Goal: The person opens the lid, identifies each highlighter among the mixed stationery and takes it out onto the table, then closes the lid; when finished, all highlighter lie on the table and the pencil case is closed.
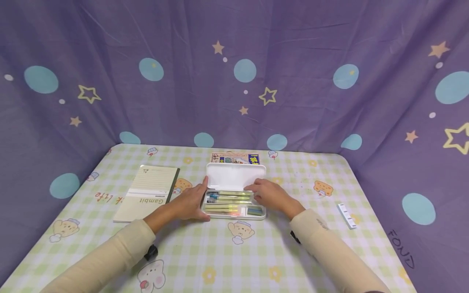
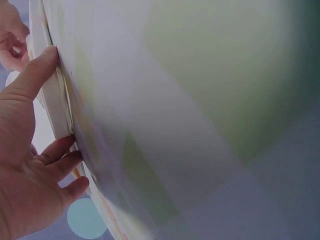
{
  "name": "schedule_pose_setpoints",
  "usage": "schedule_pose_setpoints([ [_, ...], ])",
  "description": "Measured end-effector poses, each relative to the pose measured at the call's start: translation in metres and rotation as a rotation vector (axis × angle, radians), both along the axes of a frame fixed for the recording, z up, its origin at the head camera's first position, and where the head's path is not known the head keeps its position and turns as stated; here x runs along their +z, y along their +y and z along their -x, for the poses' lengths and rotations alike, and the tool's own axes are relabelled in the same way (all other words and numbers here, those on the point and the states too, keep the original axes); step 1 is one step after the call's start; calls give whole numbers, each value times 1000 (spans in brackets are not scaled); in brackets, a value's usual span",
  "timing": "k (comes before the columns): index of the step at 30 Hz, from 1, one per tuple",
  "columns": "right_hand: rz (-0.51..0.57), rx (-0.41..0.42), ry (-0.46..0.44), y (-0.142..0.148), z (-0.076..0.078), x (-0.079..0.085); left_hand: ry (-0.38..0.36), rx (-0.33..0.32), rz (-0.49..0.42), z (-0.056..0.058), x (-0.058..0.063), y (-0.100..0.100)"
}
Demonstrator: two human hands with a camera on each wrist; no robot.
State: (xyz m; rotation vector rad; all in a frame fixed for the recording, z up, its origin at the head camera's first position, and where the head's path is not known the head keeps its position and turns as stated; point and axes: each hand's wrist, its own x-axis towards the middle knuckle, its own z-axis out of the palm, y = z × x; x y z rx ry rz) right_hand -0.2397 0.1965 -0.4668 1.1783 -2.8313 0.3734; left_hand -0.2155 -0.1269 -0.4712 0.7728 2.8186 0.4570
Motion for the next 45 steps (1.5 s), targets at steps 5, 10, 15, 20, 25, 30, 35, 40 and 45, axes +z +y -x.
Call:
schedule_pose_setpoints([
  [5,-27,19,37,-3,1,-3,2,0,10,-1,1,0],
  [10,-28,23,56,-4,3,-6,4,0,-1,-1,1,0],
  [15,-22,18,59,-4,2,-5,4,0,-6,-1,1,0],
  [20,-24,10,59,-5,2,-5,6,-3,-9,-2,1,-1],
  [25,-36,-3,57,-5,3,-6,16,-6,-14,-1,0,-1],
  [30,-37,-9,60,-4,3,-5,20,-9,-6,0,-1,-1],
  [35,-36,-36,62,-2,3,-4,4,-1,-11,-1,-1,-1],
  [40,-31,-45,56,1,1,-2,0,8,-5,-1,-2,-1],
  [45,-30,-32,54,2,1,-2,10,12,-1,-1,-2,-1],
])
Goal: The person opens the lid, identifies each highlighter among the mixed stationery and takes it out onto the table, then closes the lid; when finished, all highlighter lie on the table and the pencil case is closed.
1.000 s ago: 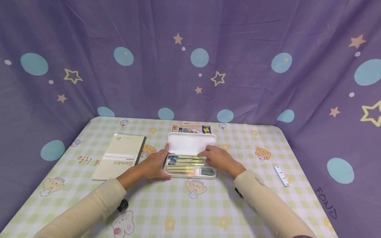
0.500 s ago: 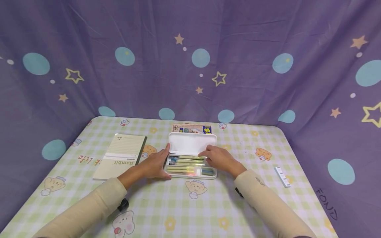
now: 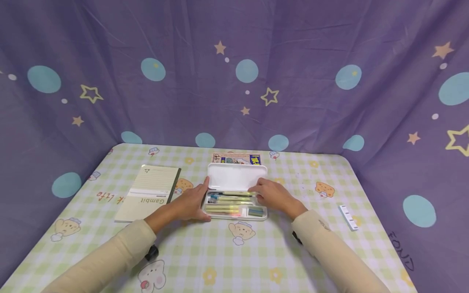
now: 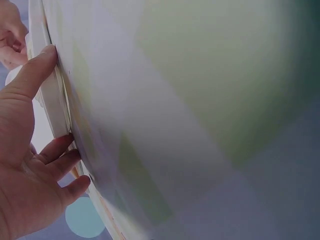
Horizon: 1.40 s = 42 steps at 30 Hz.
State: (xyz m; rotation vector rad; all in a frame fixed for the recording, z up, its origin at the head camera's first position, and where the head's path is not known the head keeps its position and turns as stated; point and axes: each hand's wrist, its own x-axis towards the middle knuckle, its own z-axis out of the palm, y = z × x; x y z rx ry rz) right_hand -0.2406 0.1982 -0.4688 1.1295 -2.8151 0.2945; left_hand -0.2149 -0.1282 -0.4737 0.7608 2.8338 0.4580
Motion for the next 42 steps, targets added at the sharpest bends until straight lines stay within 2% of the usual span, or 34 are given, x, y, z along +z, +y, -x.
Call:
schedule_pose_setpoints([
  [15,45,-29,-13,1,-4,-1,-8,-10,-17,-1,0,-2],
  [20,73,-23,-61,6,-4,-3,-12,-13,-25,-2,0,-1],
  [27,189,-25,-188,18,-7,2,-14,-10,-26,-2,1,-1],
  [33,236,-45,-220,31,-7,2,-12,-10,-22,0,1,-3],
  [42,251,-84,-260,50,-9,3,-12,-12,-25,0,0,-3],
])
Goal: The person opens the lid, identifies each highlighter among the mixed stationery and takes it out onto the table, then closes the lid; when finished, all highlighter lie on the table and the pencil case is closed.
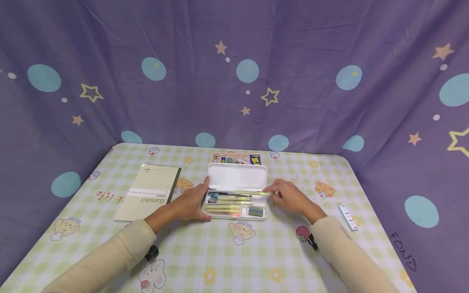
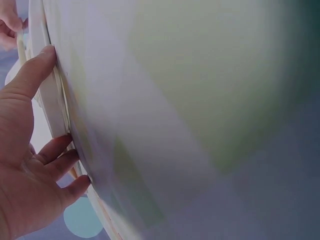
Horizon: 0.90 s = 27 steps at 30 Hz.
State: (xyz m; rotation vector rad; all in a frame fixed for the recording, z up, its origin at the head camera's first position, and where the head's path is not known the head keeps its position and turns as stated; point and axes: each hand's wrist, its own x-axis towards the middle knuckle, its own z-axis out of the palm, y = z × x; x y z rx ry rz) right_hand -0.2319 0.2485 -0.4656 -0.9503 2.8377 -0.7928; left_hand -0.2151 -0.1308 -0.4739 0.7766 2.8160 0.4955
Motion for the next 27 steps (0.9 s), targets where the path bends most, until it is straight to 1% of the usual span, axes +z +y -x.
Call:
schedule_pose_setpoints([
  [4,5,-24,6,12,-2,1,-3,5,-6,0,-1,1],
  [13,-2,-37,81,39,-8,-2,18,-7,13,2,-1,0],
  [19,-18,-64,86,58,-11,0,32,-17,21,3,-2,-1],
  [23,-8,-64,91,69,-12,0,24,-18,13,2,-2,-1],
  [27,-5,-60,109,79,-13,-3,18,-15,4,1,-2,0],
])
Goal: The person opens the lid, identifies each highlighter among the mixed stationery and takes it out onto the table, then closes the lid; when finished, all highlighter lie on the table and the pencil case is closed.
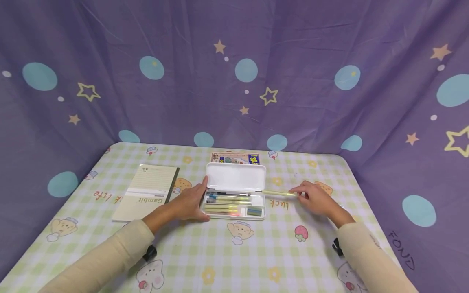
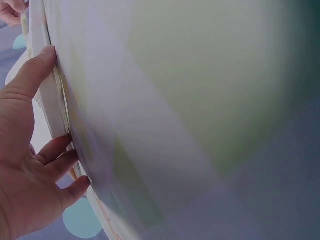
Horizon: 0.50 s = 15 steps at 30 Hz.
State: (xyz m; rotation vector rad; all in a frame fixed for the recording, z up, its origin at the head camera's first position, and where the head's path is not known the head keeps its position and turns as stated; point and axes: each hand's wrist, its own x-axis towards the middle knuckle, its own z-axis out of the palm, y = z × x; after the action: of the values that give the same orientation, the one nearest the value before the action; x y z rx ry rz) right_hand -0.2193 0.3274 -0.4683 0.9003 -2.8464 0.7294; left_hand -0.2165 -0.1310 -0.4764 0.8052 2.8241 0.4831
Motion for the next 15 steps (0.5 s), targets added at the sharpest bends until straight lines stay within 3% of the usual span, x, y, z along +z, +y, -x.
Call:
schedule_pose_setpoints([
  [15,-78,-65,-16,15,4,-12,3,7,1,0,-1,0],
])
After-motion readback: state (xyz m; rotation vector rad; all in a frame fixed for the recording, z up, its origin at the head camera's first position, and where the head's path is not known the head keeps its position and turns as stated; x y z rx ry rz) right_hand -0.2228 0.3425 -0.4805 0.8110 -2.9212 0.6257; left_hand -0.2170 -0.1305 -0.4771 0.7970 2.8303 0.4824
